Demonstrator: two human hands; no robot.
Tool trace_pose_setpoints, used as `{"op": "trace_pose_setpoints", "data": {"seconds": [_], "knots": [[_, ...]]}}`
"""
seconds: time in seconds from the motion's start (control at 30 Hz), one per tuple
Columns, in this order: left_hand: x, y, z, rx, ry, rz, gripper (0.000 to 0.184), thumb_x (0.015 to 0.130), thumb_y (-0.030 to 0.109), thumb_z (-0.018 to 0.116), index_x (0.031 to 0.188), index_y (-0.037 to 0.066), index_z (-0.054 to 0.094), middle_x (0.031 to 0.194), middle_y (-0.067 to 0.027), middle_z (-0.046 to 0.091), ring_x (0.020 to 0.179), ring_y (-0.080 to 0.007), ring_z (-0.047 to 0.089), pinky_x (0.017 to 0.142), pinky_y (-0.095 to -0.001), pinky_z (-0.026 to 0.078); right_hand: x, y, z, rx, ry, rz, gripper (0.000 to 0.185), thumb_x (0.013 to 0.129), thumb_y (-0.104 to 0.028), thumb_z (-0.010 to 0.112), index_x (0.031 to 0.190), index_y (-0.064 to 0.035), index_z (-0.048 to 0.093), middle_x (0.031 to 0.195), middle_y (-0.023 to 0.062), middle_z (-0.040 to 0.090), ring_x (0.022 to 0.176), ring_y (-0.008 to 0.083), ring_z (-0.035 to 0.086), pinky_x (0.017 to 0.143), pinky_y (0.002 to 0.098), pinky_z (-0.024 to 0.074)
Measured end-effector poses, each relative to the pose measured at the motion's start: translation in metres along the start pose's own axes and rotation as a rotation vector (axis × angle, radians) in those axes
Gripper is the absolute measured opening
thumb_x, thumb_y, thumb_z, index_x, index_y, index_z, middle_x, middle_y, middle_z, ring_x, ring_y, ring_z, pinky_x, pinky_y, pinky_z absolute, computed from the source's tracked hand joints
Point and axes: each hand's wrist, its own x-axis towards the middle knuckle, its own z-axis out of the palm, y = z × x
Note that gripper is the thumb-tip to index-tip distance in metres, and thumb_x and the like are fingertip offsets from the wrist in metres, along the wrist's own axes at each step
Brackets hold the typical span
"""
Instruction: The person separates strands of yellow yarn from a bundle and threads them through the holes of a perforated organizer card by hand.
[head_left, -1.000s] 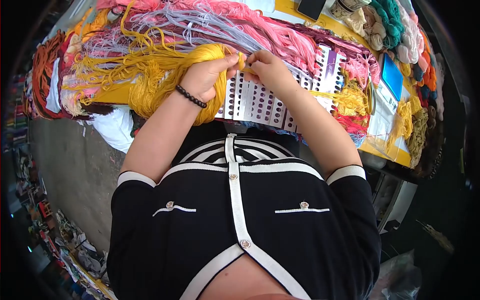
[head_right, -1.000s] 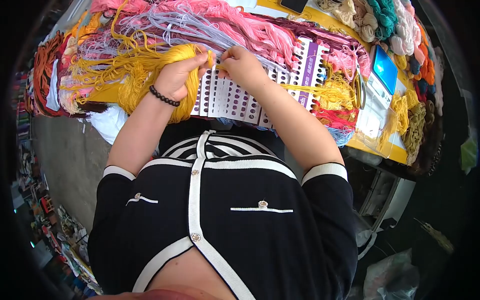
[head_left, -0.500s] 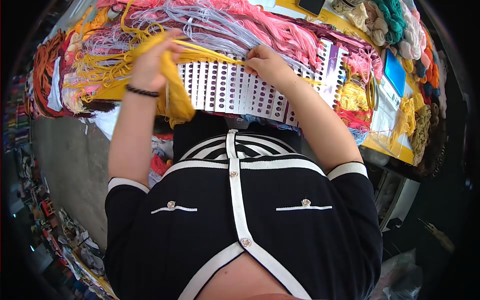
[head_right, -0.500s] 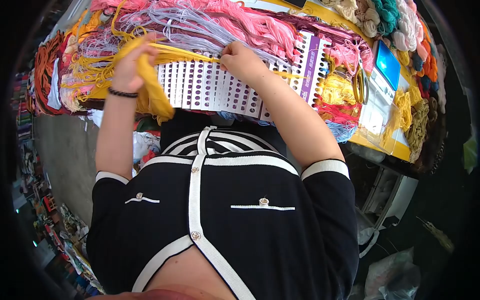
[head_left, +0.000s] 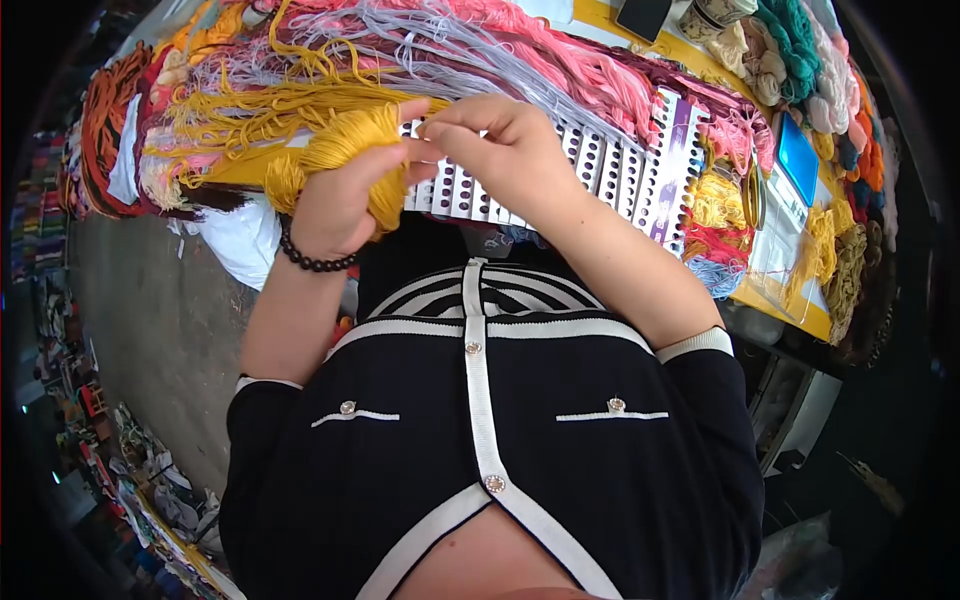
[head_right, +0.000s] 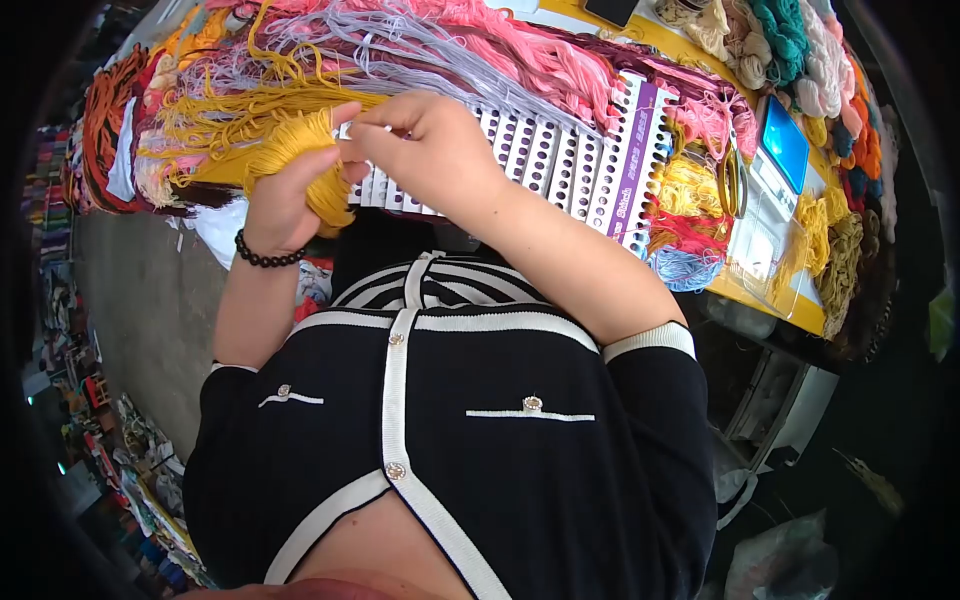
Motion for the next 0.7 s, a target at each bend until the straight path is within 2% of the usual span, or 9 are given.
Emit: {"op": "trace_pose_setpoints", "data": {"seconds": [0.07,0.13,0.2,0.3,0.4,0.57,0.6,0.67,0.7], "knots": [[-0.003,-0.003,0.006,-0.105,-0.077,0.049,0.04,0.086,0.002,0.05,0.126,-0.003,0.046,0.112,-0.0087,0.057,0.093,-0.0153,0.059,0.078,-0.0284,0.05,-0.002,-0.007,0.008,0.345,-0.135,0.247,0.019,0.083,-0.01,0.061,0.093,0.0059,0.064,0.081,0.0063,0.063,0.069,0.0113,0.059,0.067,0.0228,0.0467],[-0.005,-0.007,0.008,0.039,-0.105,0.06,0.045,0.087,0.004,0.047,0.131,-0.005,0.041,0.117,-0.0082,0.055,0.102,-0.0124,0.052,0.087,-0.027,0.043,-0.003,-0.008,0.013,0.357,-0.129,0.247,0.018,0.083,-0.009,0.06,0.091,0.0069,0.064,0.078,0.0073,0.063,0.064,0.0115,0.058,0.064,0.0233,0.0469],[-0.005,-0.01,0.013,0.08,-0.104,0.073,0.045,0.087,0.005,0.048,0.131,-0.005,0.04,0.116,-0.0082,0.054,0.102,-0.0122,0.052,0.086,-0.0266,0.043,-0.003,-0.007,0.012,0.481,-0.158,0.431,0.015,0.083,-0.007,0.06,0.091,0.0053,0.064,0.078,0.0064,0.063,0.063,0.0097,0.057,0.062,0.0231,0.0464],[-0.007,-0.014,0.011,0.1,-0.112,0.065,0.046,0.087,0.005,0.048,0.131,-0.005,0.04,0.117,-0.0079,0.054,0.101,-0.0125,0.053,0.086,-0.0266,0.043,-0.003,-0.01,0.006,0.49,-0.169,0.511,0.014,0.082,-0.007,0.061,0.09,0.0041,0.064,0.077,0.0054,0.063,0.065,0.0088,0.056,0.063,0.023,0.0459],[-0.006,-0.015,0.002,0.027,-0.166,0.013,0.046,0.086,0.004,0.049,0.13,-0.005,0.041,0.118,-0.0082,0.054,0.1,-0.0125,0.054,0.084,-0.0258,0.045,-0.006,-0.012,0.008,0.609,-0.126,0.445,0.013,0.082,-0.007,0.061,0.089,0.0041,0.064,0.085,0.0064,0.063,0.071,0.0092,0.057,0.069,0.0222,0.0456],[-0.006,-0.018,0.002,-0.016,-0.024,0.046,0.043,0.086,0.005,0.048,0.127,-0.005,0.045,0.116,-0.0107,0.055,0.095,-0.0128,0.056,0.075,-0.0244,0.049,-0.008,-0.005,0.012,0.554,-0.083,0.401,0.013,0.081,-0.006,0.062,0.089,0.0034,0.064,0.101,0.0075,0.061,0.079,0.0109,0.058,0.076,0.0237,0.0451],[-0.006,-0.018,0.003,-0.017,-0.022,0.047,0.043,0.086,0.005,0.048,0.127,-0.005,0.045,0.116,-0.0107,0.055,0.095,-0.0128,0.056,0.075,-0.0244,0.049,-0.008,-0.004,0.011,0.512,-0.091,0.406,0.013,0.08,-0.006,0.062,0.089,0.0032,0.064,0.105,0.0077,0.06,0.081,0.0114,0.058,0.078,0.0245,0.0451],[-0.006,-0.017,0.006,-0.089,-0.022,0.074,0.035,0.087,0.003,0.046,0.121,-0.006,0.051,0.115,-0.0101,0.058,0.101,-0.0135,0.056,0.083,-0.0239,0.046,-0.008,-0.007,0.011,0.512,-0.093,0.425,0.013,0.08,-0.006,0.062,0.089,0.0031,0.064,0.104,0.008,0.06,0.081,0.0116,0.058,0.078,0.025,0.0451],[-0.006,-0.018,0.006,-0.091,-0.02,0.074,0.035,0.087,0.003,0.046,0.121,-0.006,0.051,0.115,-0.0101,0.058,0.101,-0.0135,0.056,0.083,-0.0239,0.046,-0.008,-0.007,0.011,0.513,-0.093,0.445,0.013,0.08,-0.006,0.062,0.089,0.003,0.064,0.104,0.0082,0.061,0.081,0.0117,0.058,0.078,0.0255,0.0451]]}}
